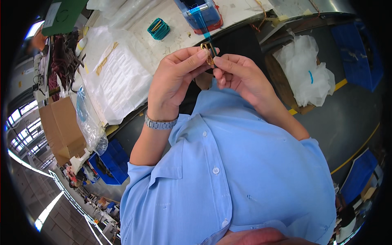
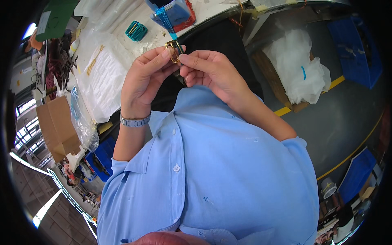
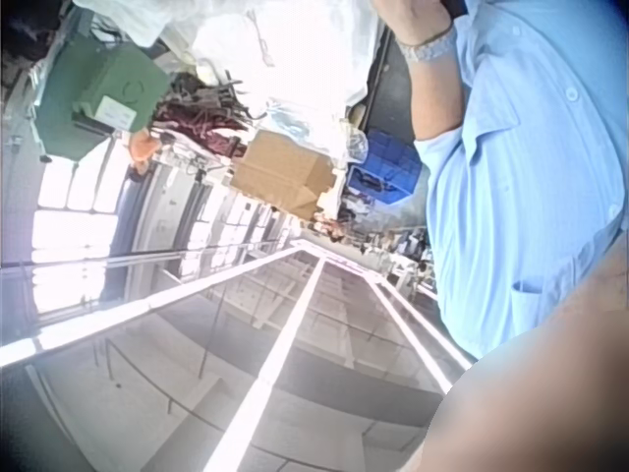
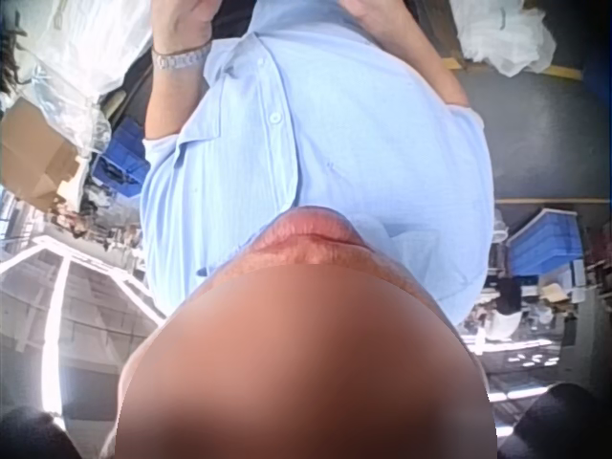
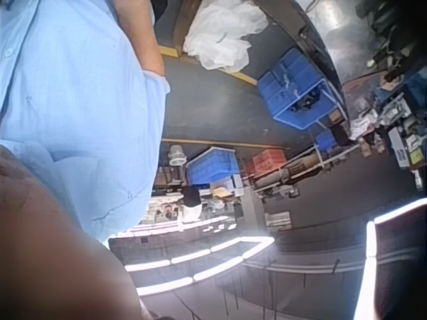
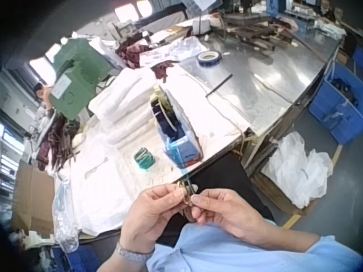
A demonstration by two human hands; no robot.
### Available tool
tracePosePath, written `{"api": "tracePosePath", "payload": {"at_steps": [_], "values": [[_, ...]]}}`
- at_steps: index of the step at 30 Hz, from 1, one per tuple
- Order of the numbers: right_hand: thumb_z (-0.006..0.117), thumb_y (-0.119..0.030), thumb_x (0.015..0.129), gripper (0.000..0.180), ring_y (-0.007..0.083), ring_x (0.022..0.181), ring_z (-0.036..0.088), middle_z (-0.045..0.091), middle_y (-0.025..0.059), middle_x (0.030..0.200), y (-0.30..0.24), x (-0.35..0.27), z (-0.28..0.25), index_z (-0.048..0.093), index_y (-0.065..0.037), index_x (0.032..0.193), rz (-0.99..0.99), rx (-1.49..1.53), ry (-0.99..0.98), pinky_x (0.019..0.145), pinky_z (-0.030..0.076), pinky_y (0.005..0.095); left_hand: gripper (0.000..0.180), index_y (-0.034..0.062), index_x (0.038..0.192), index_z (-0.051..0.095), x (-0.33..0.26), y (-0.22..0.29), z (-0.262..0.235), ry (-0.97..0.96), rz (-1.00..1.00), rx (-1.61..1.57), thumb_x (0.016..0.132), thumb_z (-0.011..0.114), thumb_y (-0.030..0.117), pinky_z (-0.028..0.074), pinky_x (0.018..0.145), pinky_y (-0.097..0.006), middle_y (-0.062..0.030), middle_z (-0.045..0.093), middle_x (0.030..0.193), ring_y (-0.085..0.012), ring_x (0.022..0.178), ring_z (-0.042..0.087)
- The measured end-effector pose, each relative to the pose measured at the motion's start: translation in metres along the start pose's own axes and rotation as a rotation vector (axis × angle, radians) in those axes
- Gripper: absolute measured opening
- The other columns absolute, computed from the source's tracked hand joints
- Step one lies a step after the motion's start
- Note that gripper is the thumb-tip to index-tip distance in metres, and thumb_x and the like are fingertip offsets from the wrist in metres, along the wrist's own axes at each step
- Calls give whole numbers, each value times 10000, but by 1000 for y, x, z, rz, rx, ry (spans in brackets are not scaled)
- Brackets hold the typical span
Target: Applying blue protective film to gold-colored metal buckles and arranging them on a tray.
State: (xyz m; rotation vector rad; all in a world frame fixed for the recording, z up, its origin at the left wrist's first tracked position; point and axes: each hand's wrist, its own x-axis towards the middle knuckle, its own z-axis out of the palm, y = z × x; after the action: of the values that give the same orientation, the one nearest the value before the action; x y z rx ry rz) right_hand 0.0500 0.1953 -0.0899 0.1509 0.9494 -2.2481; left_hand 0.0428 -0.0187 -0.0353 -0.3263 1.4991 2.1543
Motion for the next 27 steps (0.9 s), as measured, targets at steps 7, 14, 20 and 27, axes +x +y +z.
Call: {"api": "tracePosePath", "payload": {"at_steps": [7, 14, 20, 27], "values": [[688, -359, 1081, 358, 117, 803, 701, 770, 41, 936, 3, 6, -7, 753, -20, 1178, 253, 399, -175, 785, 601, 293, 273, -22, 1207, 752, 1, 1, -3, 30, -30, -11, 1034, 751, 189, 568, 1008, -358, -133, 763, 1211, -187, 1066, 730], [573, -353, 1142, 397, 108, 872, 637, 743, 74, 1120, 13, 3, -6, 685, -29, 1342, 300, 584, -278, 810, 565, 276, 256, -9, 1169, 780, -2, 8, 3, 71, -35, 20, 1022, 768, 201, 586, 876, -298, -78, 794, 1037, -135, 917, 737], [637, -265, 1116, 298, 90, 830, 610, 729, 43, 1069, 26, 10, -11, 689, -38, 1303, 290, 747, -288, 763, 547, 258, 244, -8, 1156, 785, 2, 5, -1, 39, -23, 6, 1030, 756, 199, 578, 903, -292, -90, 798, 1063, -138, 968, 734], [685, -223, 1086, 235, 85, 792, 628, 766, 53, 1025, 9, 0, -1, 742, -34, 1214, 109, 494, -114, 741, 554, 261, 235, -15, 1161, 779, 0, 7, 3, 11, -26, -38, 1032, 752, 180, 578, 966, -306, -95, 795, 1090, -154, 997, 732]]}}
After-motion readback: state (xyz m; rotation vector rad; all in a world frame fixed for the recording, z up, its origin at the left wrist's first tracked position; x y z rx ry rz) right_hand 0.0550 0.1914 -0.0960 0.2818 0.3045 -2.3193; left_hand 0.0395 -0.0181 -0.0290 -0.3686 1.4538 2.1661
